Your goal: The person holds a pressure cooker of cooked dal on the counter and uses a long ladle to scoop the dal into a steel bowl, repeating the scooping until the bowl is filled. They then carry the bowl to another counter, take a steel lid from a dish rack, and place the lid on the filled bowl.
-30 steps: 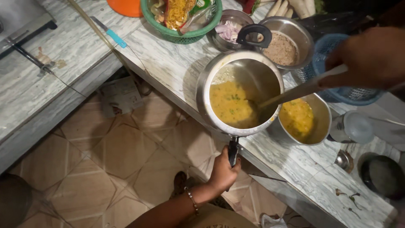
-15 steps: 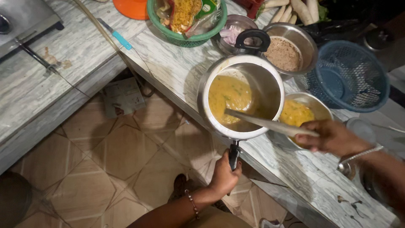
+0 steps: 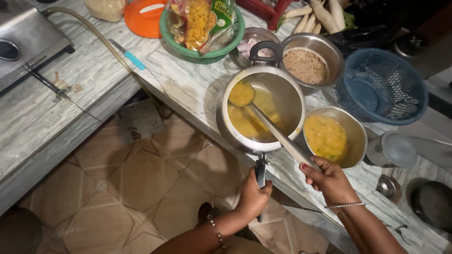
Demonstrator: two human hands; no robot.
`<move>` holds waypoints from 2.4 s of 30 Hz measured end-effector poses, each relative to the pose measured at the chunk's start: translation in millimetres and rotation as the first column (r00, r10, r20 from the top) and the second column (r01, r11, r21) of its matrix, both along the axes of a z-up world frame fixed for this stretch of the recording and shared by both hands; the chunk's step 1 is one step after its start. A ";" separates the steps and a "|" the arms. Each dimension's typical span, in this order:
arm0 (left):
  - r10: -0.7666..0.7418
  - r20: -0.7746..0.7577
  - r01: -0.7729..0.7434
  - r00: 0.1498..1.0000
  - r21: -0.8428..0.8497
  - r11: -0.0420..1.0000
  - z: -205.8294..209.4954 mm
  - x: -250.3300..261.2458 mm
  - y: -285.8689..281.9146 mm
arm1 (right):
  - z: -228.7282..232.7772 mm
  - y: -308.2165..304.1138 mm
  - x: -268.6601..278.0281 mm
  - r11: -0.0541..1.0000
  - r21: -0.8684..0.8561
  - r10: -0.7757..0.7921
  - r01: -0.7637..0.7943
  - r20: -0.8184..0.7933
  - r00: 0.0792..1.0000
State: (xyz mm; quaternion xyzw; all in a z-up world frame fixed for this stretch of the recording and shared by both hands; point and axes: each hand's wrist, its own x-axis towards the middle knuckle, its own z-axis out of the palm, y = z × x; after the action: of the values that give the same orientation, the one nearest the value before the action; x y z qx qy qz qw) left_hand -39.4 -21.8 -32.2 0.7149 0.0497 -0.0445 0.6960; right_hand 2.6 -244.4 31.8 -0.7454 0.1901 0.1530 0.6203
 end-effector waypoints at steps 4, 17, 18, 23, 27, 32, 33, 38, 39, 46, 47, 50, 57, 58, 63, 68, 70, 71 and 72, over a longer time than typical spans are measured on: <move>-0.003 0.014 0.002 1.000 0.067 0.998 12.2 4.5 2.5 | 3.8 -5.6 -9.8 0.999 -0.035 -0.011 0.010 -0.012 1.000; -0.077 -0.256 -0.025 0.964 -0.375 0.927 39.9 30.1 -1.2 | 30.4 -1.4 -47.1 0.996 0.032 -0.083 0.083 0.003 0.997; -0.072 -0.272 -0.034 0.960 -0.368 0.929 40.4 31.3 -1.8 | 32.1 -2.3 -49.1 0.996 0.033 -0.086 0.085 0.010 0.996; -0.058 -0.278 -0.035 0.959 -0.319 0.947 35.6 33.0 -2.7 | 32.1 -16.3 -62.9 0.986 0.058 -0.157 0.157 0.006 0.988; -0.067 -0.261 -0.031 0.963 -0.354 0.935 31.3 34.6 -3.1 | 29.7 -39.8 -84.0 0.977 0.032 -0.213 0.213 0.002 0.977; -0.103 -0.322 -0.043 0.941 -0.417 0.908 31.8 32.8 -0.2 | 23.0 -77.9 -118.3 0.947 0.023 -0.320 0.320 -0.015 0.947; -0.107 -0.314 -0.036 0.943 -0.418 0.908 32.9 32.9 1.1 | 21.1 -84.0 -124.7 0.935 0.021 -0.354 0.354 -0.022 0.935; -0.118 -0.302 -0.008 0.946 -0.385 0.923 38.6 33.3 4.1 | 16.0 -109.4 -154.0 0.877 -0.237 -0.451 0.417 -0.111 0.885; -0.116 -0.310 -0.013 0.944 -0.385 0.923 39.4 33.8 4.3 | 14.8 -111.8 -157.2 0.863 -0.310 -0.452 0.400 -0.117 0.884; -0.098 -0.343 -0.027 0.934 -0.342 0.939 42.7 35.0 4.5 | 11.9 -104.4 -168.2 0.718 -0.616 -0.431 0.322 -0.030 0.902; -0.096 -0.358 -0.029 0.929 -0.330 0.944 43.2 35.3 5.3 | 13.1 -100.2 -170.9 0.689 -0.651 -0.410 0.317 0.010 0.912; -0.096 -0.341 -0.018 0.935 -0.316 0.949 43.5 35.4 5.3 | 18.2 -90.8 -178.1 0.540 -0.786 -0.296 0.301 0.158 0.942; -0.093 -0.312 -0.016 0.946 -0.331 0.944 45.1 33.7 5.3 | 23.0 -83.9 -184.5 0.041 -0.978 -0.017 0.205 0.204 0.979; -0.091 -0.305 -0.015 0.948 -0.330 0.944 46.0 34.1 5.2 | 22.7 -85.4 -184.3 0.015 -0.978 0.006 0.210 0.210 0.978; -0.091 -0.323 -0.022 0.942 -0.330 0.944 48.6 33.9 3.6 | 27.3 -108.3 -170.8 0.580 -0.781 -0.227 0.231 0.117 0.967; -0.095 -0.279 -0.003 0.956 -0.331 0.944 40.7 32.4 3.3 | 47.3 -106.9 -150.8 0.779 -0.484 -0.403 0.398 0.099 0.910; -0.084 -0.249 0.004 0.965 -0.308 0.951 34.0 29.4 2.3 | 67.8 -96.7 -139.0 0.761 -0.517 -0.350 0.392 0.183 0.919; -0.079 -0.234 0.006 0.969 -0.296 0.955 30.0 27.5 2.0 | 80.2 -90.0 -131.1 0.769 -0.535 -0.293 0.351 0.195 0.936; -0.083 -0.236 0.007 0.968 -0.303 0.953 25.4 25.5 1.7 | 93.9 -82.6 -122.7 0.772 -0.554 -0.235 0.311 0.206 0.950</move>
State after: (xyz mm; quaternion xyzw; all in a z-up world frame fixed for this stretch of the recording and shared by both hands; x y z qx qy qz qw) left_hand -13.9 -20.0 -6.8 0.5909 0.1118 -0.1556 0.7837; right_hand -120.0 -327.0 125.7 -0.8710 0.2947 -0.0507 0.3898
